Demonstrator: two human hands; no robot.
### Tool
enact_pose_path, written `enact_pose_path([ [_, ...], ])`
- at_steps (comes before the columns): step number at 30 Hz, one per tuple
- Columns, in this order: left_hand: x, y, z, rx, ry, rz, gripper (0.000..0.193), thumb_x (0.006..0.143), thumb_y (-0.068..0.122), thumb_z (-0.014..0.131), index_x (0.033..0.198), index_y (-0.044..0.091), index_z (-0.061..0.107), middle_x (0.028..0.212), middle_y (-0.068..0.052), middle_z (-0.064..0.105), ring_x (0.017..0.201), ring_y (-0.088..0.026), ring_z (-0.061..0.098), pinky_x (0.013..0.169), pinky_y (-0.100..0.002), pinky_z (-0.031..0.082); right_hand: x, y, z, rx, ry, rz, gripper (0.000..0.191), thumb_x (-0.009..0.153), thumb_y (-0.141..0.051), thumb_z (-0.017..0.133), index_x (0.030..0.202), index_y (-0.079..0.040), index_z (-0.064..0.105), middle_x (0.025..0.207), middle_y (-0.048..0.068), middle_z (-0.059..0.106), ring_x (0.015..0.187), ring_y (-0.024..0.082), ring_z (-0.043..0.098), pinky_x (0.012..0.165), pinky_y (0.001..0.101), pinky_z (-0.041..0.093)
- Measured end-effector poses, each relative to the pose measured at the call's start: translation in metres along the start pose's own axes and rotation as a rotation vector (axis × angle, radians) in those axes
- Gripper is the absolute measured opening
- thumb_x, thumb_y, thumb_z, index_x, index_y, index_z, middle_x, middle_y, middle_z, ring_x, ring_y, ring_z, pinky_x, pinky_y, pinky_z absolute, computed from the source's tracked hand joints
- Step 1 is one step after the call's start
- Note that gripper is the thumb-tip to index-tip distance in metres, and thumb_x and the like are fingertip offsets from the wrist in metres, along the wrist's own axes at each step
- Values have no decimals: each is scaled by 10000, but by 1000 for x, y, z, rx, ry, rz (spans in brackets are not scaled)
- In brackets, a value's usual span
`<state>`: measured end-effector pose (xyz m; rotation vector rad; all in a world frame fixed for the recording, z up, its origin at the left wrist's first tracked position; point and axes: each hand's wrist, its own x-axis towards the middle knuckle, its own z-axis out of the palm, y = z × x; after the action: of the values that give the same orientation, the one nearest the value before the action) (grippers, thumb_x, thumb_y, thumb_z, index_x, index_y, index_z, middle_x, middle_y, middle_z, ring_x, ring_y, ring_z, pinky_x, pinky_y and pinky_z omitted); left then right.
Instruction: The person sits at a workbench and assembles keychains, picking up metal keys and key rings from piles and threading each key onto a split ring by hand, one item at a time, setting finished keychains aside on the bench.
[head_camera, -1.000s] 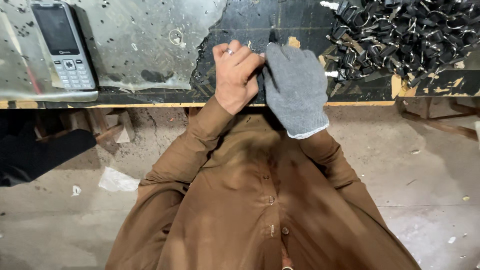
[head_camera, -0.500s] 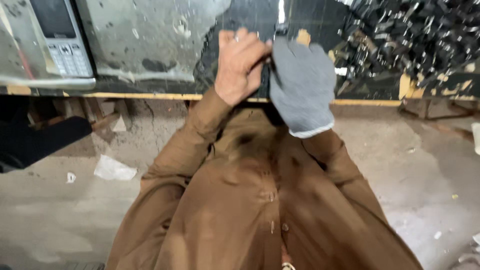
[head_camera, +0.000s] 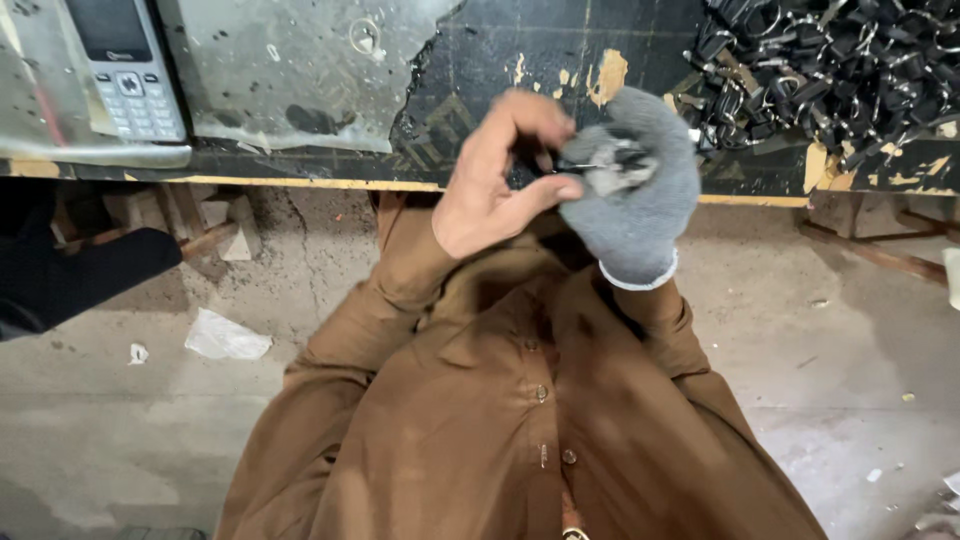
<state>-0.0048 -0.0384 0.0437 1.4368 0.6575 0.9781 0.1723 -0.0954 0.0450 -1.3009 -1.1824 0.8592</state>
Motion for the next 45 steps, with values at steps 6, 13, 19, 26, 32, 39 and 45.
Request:
enact_pose_path([
  [6,-2,-1,9,478,7,86,291,913,-16,689,1191,37,621,1086,-117,660,1036,-288,638,924,-391,529,29,-3,-9,-190,-5,101,578,867,43,778,1394,-10,545,1050,91,711,901,130,724,839,272,601],
  [13,44,-36,-6,942,95,260,215,962,105,732,1161,79,655,938,-64,578,940,-283,558,893,-421,398,38,-18,-9,-895,-116,-236,628,921,-19,794,1447,30,455,1204,161,649,1103,333,619,969,416,514],
  [19,27,-37,1,798,231,188,247,866,-5,697,1090,98,683,926,-39,578,926,-252,559,919,-410,368,29,-28,-1,-774,-151,-168,391,954,-94,731,1319,-57,594,1190,167,653,1097,375,612,968,461,491],
  [26,34,-38,-5,783,176,207,207,839,-17,693,1005,107,698,863,-40,551,887,-248,548,889,-401,345,54,-38,12,-915,-371,-136,174,967,-105,700,1110,-82,604,1027,116,625,973,359,594,852,472,456],
  [32,33,-41,-2,831,226,246,163,856,8,711,982,100,665,875,-33,571,876,-241,560,886,-409,333,54,-33,10,-1017,-345,-175,186,975,-134,743,1127,-82,649,997,121,629,953,353,596,838,456,475],
  [39,36,-43,-2,801,258,185,173,882,73,765,1025,125,681,893,-14,594,879,-234,556,859,-402,318,50,-15,-3,-748,-135,-195,306,929,-130,834,1200,-82,700,1168,97,720,1095,301,663,968,400,542],
  [45,44,-43,-19,707,96,196,176,852,37,770,967,111,658,864,-37,558,885,-248,549,850,-406,303,54,-29,13,-953,-298,-257,230,943,-73,724,1168,-66,675,1018,96,666,948,319,609,844,434,483],
])
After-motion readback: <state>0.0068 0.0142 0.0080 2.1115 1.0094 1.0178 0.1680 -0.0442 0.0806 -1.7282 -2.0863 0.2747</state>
